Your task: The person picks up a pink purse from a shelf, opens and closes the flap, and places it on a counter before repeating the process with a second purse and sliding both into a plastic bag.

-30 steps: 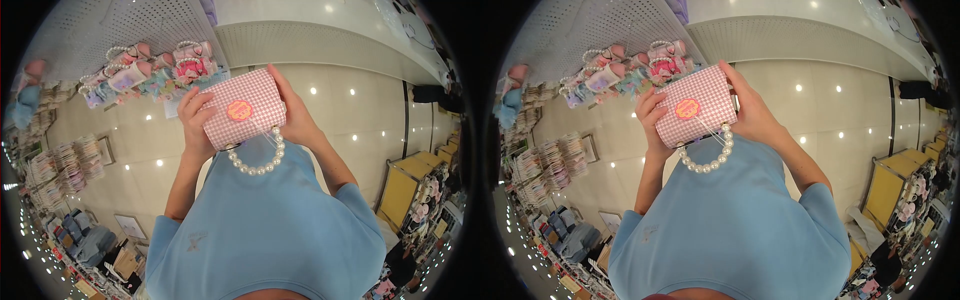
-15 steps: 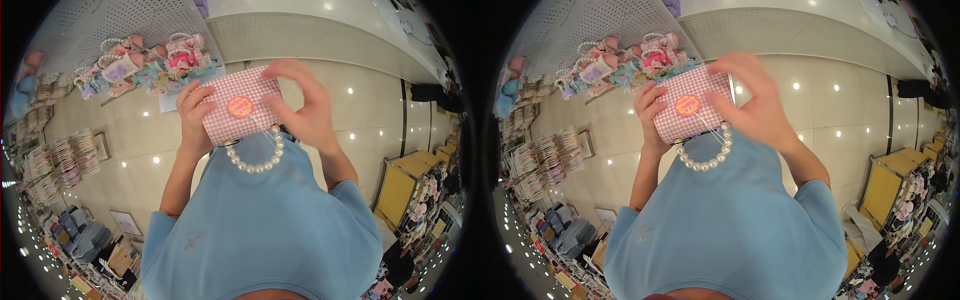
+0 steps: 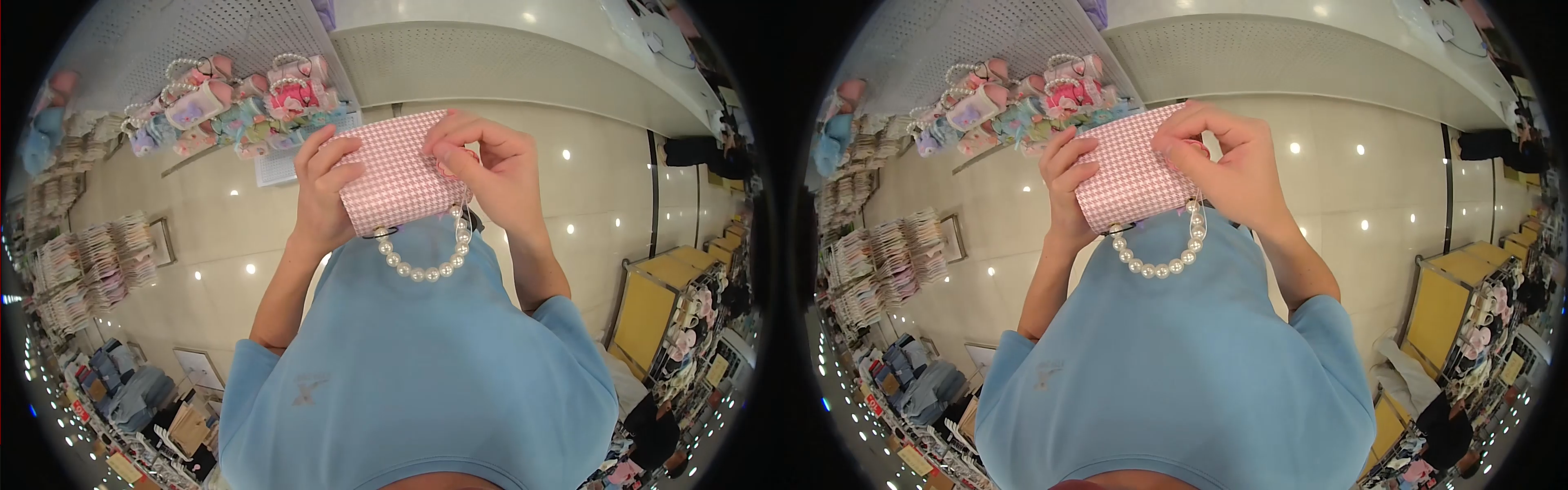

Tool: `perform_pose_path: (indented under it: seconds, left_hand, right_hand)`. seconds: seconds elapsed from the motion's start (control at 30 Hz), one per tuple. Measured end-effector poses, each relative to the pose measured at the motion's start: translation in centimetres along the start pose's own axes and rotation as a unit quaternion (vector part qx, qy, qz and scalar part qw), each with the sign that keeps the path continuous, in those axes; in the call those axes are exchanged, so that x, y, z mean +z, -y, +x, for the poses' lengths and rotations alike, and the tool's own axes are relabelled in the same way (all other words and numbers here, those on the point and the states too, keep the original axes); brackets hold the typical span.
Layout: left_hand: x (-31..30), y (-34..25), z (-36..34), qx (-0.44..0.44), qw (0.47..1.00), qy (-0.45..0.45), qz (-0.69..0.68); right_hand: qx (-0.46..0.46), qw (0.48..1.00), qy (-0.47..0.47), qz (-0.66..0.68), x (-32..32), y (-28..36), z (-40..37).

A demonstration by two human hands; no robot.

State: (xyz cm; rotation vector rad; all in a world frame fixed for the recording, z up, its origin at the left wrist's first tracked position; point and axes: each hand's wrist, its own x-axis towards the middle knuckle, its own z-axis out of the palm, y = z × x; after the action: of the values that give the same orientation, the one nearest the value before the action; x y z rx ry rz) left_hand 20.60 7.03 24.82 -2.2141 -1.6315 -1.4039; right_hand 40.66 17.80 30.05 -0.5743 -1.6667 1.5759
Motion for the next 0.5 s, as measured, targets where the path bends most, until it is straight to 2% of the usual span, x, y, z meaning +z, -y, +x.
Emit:
perform_pose_path:
  seconds: [0.1,0.17,0.3,0.33,0.4,0.47,0.5]
  left_hand:
    - [-0.2,0.1,-0.2,0.002,1.000,-0.003,-0.027]
    - [-0.4,0.5,-0.5,0.006,0.999,-0.004,-0.038]
    - [-1.9,1.5,-1.3,-0.001,0.998,-0.001,-0.068]
    - [-2.2,1.9,-2.0,0.000,0.998,0.000,-0.071]
    - [-2.2,2.8,-3.1,-0.070,0.971,-0.021,-0.229]
    - [-3.7,2.3,-2.8,-0.094,0.958,-0.005,-0.271]
    - [-4.2,2.2,-2.9,-0.172,0.926,0.019,-0.336]
  right_hand:
    - [0.009,0.998,-0.050,0.028,0.2,-0.2,-0.3]
    - [0.062,0.993,-0.091,0.045,0.8,0.1,-0.4]
    - [0.057,0.995,-0.079,0.034,2.8,0.3,-0.4]
    - [0.086,0.991,-0.098,0.030,3.7,0.7,-0.2]
    - [0.107,0.988,-0.114,0.018,4.6,0.7,0.8]
    - [0.064,0.989,-0.127,-0.040,4.1,-0.7,1.2]
    - [0.066,0.990,-0.120,-0.044,4.3,-1.0,1.0]
